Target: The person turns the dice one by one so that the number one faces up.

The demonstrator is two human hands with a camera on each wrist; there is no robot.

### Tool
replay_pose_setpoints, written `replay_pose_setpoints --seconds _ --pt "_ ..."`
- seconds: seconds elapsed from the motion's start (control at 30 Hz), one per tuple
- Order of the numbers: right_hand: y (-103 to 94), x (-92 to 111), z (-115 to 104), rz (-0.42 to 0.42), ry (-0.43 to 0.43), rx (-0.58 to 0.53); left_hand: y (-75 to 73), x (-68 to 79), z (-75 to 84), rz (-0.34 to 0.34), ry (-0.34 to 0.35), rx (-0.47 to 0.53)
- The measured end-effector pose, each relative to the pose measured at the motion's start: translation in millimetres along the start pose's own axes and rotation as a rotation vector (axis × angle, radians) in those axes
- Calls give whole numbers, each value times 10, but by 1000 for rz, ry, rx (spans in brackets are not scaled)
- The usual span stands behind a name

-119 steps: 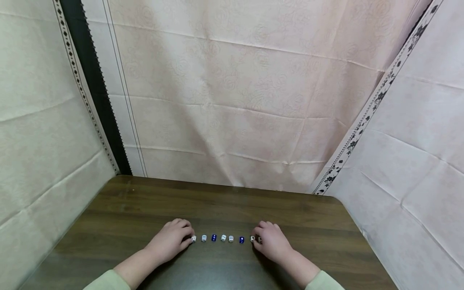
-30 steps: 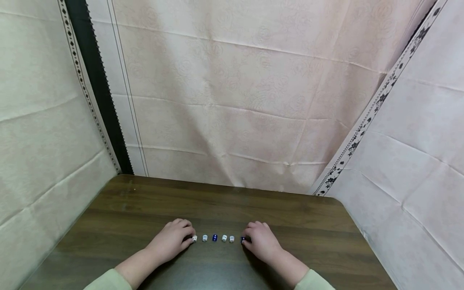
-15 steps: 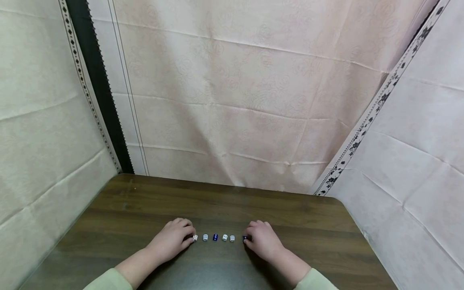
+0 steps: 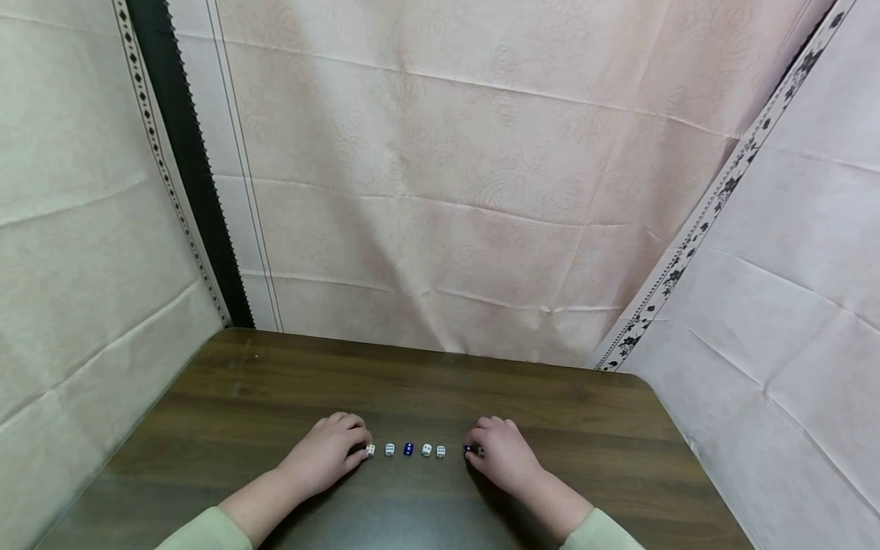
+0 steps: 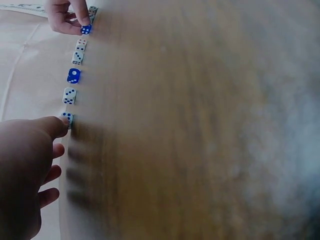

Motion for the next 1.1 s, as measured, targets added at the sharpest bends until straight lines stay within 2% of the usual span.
replay_pose_setpoints --seconds 0.3,0.5,0.73,1.1 --pt "32 24 48 -18 15 -11 -3 6 3 0 1 -3" --pt "11 31 42 10 -1 -5 -5 8 4 3 -2 -11" --pt "27 31 62 -18 27 -11 -8 8 9 8 0 -11" --pt "28 39 64 -18 30 6 -9 5 13 7 1 -14"
Point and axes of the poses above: each hand's wrist, its own x-axis away from the middle knuckle, its own y-axis out of the palm, z = x × y, the point moved 8 cm from there along -x, towards the middle knuckle, and after that the axes turned 5 degrees about y, right-handed, at the moved point
